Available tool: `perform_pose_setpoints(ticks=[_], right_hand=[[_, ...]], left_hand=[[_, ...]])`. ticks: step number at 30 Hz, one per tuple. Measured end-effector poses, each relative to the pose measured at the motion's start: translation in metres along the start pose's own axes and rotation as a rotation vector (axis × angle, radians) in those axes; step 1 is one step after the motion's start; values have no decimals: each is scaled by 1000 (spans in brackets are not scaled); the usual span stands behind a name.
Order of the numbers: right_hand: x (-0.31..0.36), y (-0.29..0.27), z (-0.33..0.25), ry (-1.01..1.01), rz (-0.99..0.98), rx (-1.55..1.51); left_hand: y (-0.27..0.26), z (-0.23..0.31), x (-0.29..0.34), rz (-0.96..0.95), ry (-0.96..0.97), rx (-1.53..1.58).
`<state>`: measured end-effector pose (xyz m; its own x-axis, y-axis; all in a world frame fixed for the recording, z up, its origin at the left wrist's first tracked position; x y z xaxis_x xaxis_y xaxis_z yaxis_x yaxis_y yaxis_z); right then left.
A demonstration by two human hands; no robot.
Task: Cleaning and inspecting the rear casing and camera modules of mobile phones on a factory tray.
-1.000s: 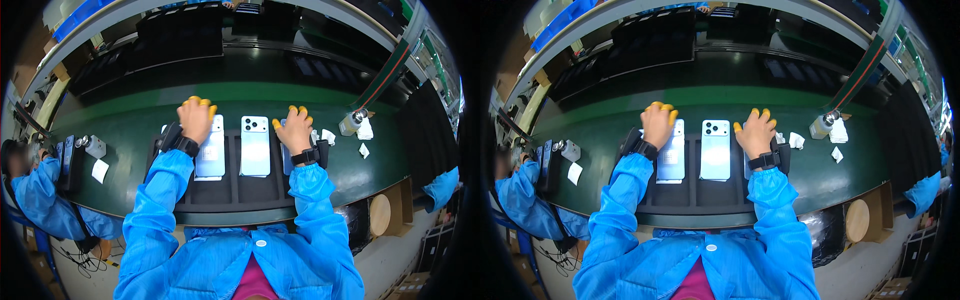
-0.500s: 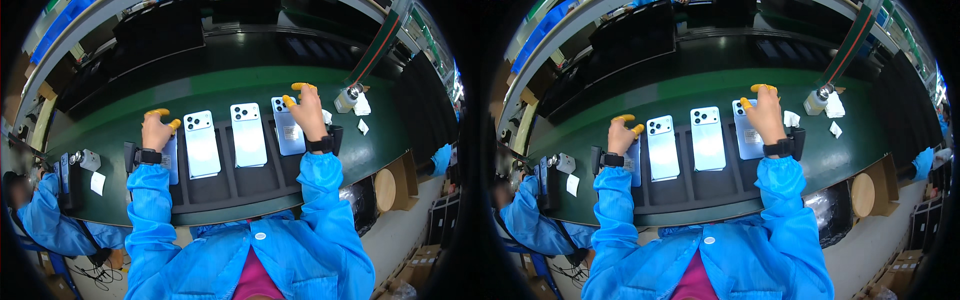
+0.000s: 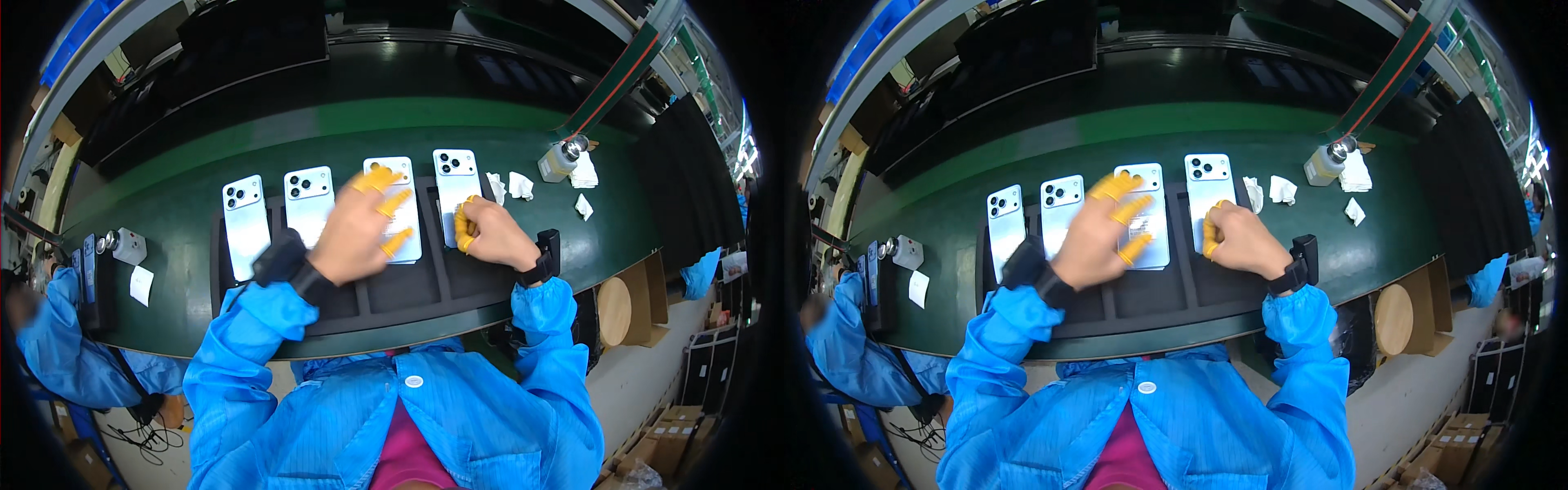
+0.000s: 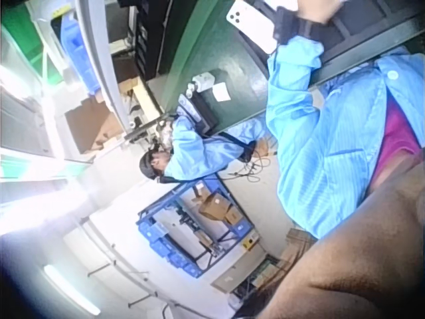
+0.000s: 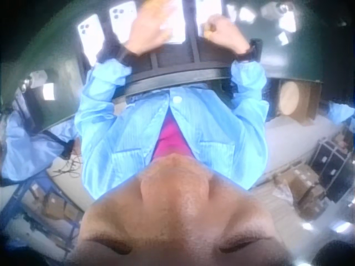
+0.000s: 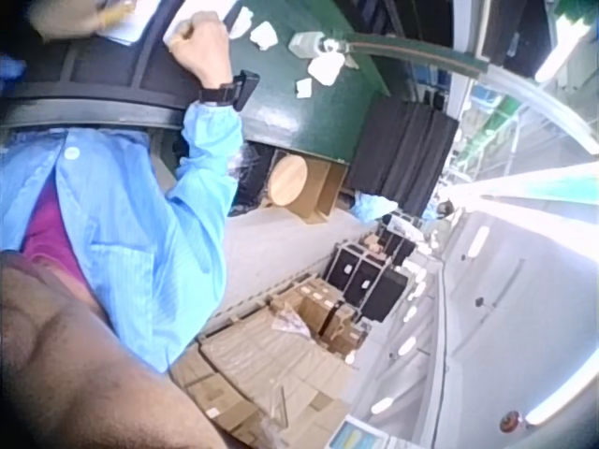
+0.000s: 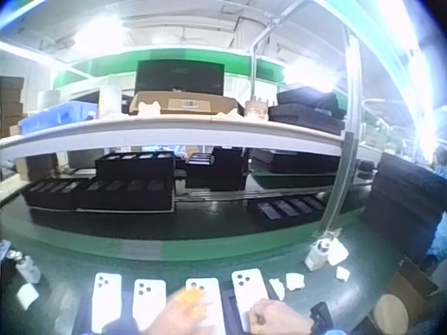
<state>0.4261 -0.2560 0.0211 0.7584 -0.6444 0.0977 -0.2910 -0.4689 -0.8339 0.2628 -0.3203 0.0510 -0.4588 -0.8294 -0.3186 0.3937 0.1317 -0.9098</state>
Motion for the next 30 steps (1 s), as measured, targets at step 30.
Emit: perform_pose_setpoints(ticks=[30], right_hand=[[-45, 57, -104, -317, -55, 243]], left_hand=[[15, 72, 72, -407, 313, 472]])
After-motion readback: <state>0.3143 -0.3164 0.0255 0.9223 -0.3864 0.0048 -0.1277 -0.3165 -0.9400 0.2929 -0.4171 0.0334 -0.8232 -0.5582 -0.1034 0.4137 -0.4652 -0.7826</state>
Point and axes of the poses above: each hand's wrist, its own x-axis away from the middle knuckle, its own y-axis out of the palm, z = x × y, the point moved 8 cm from there along -x, towards the middle knuckle, and after that the axes turned 14 degrees about -z, right-handed, at the moved point
